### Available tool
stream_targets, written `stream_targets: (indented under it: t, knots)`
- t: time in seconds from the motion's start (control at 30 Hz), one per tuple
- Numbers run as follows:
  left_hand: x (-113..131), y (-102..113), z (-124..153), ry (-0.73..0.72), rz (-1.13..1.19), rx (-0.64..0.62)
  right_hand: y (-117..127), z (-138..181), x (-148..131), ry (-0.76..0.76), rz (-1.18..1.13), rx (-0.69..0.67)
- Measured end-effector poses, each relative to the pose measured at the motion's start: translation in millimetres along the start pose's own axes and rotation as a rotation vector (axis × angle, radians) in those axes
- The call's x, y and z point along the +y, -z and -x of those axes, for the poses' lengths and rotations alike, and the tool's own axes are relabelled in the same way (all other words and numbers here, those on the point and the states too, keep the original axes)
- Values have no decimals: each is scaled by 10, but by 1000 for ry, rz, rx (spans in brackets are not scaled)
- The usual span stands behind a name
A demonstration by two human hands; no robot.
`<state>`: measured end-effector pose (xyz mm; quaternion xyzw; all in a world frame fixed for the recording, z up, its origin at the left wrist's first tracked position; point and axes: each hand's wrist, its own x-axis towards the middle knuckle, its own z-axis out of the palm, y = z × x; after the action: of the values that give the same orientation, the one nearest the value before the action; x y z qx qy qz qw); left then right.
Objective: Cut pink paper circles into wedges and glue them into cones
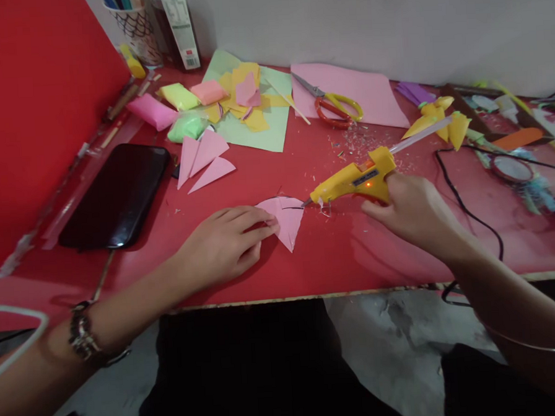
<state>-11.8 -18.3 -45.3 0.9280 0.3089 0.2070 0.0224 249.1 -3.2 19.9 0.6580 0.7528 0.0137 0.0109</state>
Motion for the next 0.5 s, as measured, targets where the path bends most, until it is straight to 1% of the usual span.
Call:
stream_targets:
  t: [0.13,0.5]
  knots:
    - [0,-4,1,-1,-9,12,-18,-18,17,-12,12,31]
    - [1,8,-4,-6,-23,0,-29,6,22,15,-34,28]
